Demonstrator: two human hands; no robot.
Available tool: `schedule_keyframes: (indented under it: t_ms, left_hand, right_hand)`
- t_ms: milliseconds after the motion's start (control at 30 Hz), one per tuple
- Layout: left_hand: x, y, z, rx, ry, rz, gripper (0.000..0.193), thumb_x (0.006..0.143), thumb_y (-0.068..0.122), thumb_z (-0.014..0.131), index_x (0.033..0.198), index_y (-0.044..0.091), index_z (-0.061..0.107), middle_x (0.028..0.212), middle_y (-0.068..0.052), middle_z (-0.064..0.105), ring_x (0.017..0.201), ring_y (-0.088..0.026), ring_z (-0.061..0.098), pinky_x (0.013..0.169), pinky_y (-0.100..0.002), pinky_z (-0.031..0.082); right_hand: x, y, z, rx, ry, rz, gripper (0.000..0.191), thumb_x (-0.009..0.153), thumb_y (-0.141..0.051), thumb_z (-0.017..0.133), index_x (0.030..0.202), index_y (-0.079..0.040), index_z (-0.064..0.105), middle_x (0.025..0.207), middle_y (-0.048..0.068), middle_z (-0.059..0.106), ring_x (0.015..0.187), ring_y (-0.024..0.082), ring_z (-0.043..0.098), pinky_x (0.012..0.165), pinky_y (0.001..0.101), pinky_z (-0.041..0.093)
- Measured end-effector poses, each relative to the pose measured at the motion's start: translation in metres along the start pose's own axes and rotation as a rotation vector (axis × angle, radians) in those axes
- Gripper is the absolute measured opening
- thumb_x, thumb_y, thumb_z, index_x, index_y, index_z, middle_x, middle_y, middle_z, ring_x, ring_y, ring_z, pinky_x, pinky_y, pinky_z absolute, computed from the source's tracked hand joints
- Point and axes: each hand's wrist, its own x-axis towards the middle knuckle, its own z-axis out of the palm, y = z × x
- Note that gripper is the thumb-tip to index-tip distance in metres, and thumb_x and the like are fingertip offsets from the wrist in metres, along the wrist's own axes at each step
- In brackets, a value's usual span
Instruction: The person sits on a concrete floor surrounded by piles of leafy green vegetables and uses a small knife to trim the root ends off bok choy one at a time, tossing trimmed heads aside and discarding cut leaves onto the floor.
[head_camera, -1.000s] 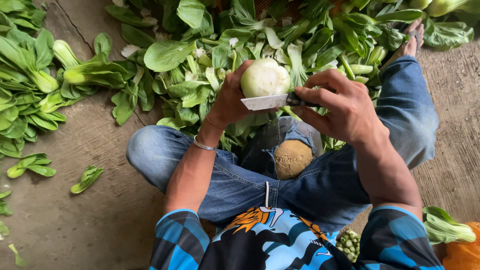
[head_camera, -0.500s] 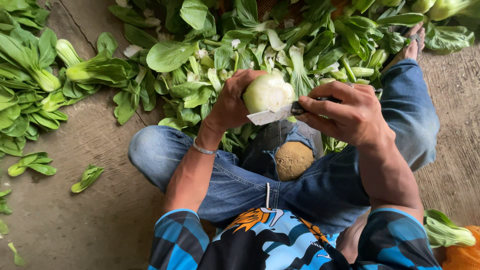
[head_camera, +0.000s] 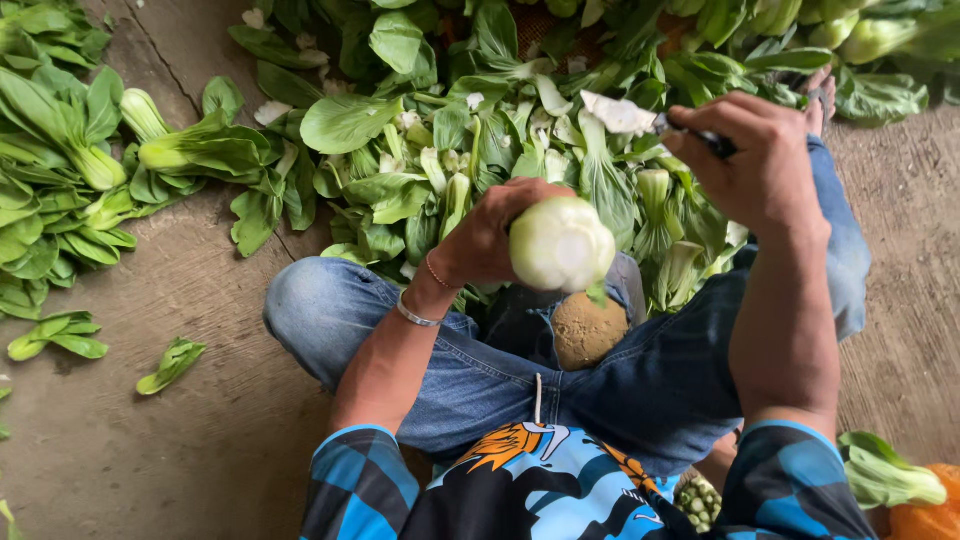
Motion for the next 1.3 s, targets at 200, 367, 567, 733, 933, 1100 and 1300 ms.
schedule_keyframes:
  t_ms: [200,367,567,733,933,1100,1300]
  left_hand:
    - [0.006,-0.035,0.026,-0.707,0.414,-0.295,0.074,0.084,0.027,0.093,0.144,0.005,0.055,0.133,-0.002,0.065,0.123,-0.015,0.061,0.110,-0.033,0.050]
    - [-0.009,-0.113,0.047,-0.768,0.880,-0.822,0.063,0.086,0.046,0.075,0.126,-0.002,0.068,0.109,-0.012,0.072,0.096,-0.023,0.069,0.080,-0.037,0.056]
    - [-0.015,-0.097,-0.041,-1.068,1.196,-0.659,0.054,0.086,0.043,0.068,0.126,0.006,0.062,0.116,-0.011,0.067,0.102,-0.024,0.064,0.091,-0.041,0.051]
    - [-0.082,-0.005,-0.191,-0.782,1.571,0.582,0.081,0.114,0.064,0.030,0.168,0.002,0.025,0.170,-0.019,0.031,0.157,-0.036,0.029,0.129,-0.056,0.019]
    - [-0.075,0.020,-0.149,-0.183,1.339,0.243,0.040,0.115,0.037,0.048,0.145,0.010,0.048,0.141,-0.011,0.057,0.125,-0.025,0.055,0.101,-0.040,0.045]
    - [-0.027,0.019,-0.116,-0.237,1.216,-0.116,0.022,0.112,0.021,0.057,0.128,0.006,0.056,0.115,-0.007,0.064,0.103,-0.019,0.063,0.090,-0.033,0.051]
    - [-0.022,0.003,-0.113,-0.013,1.027,-0.246,0.018,0.114,0.014,0.059,0.129,0.005,0.056,0.115,-0.006,0.065,0.103,-0.016,0.063,0.095,-0.031,0.052]
  right_hand:
    - [0.000,0.008,0.024,-0.104,-0.197,0.235,0.024,0.102,-0.023,0.082,0.119,-0.006,0.076,0.090,0.014,0.070,0.075,0.026,0.064,0.069,0.0371,0.049]
    - [0.001,0.032,0.034,-0.101,-0.265,0.402,0.025,0.110,-0.029,0.075,0.124,-0.009,0.075,0.096,0.015,0.075,0.078,0.020,0.069,0.073,0.0329,0.052]
    - [0.015,0.042,0.038,-0.208,-0.384,0.285,0.032,0.100,-0.038,0.077,0.116,-0.010,0.078,0.103,0.014,0.078,0.088,0.026,0.072,0.089,0.0414,0.051]
    - [0.013,0.035,0.037,-0.244,-0.417,0.491,0.037,0.103,-0.045,0.075,0.120,-0.012,0.077,0.094,0.019,0.074,0.092,0.035,0.070,0.084,0.0442,0.053]
    - [0.024,0.056,0.068,-0.058,-0.602,0.495,0.044,0.097,-0.048,0.069,0.119,-0.009,0.074,0.107,0.013,0.078,0.091,0.031,0.074,0.080,0.0438,0.057]
    - [0.031,0.079,0.124,-0.175,-0.702,0.533,0.061,0.087,-0.056,0.077,0.123,-0.007,0.068,0.098,0.020,0.075,0.089,0.037,0.073,0.079,0.0488,0.057]
    - [0.043,0.133,0.187,-0.215,-0.398,0.565,0.027,0.093,-0.034,0.071,0.112,-0.015,0.074,0.098,0.022,0.073,0.091,0.045,0.069,0.080,0.0538,0.055]
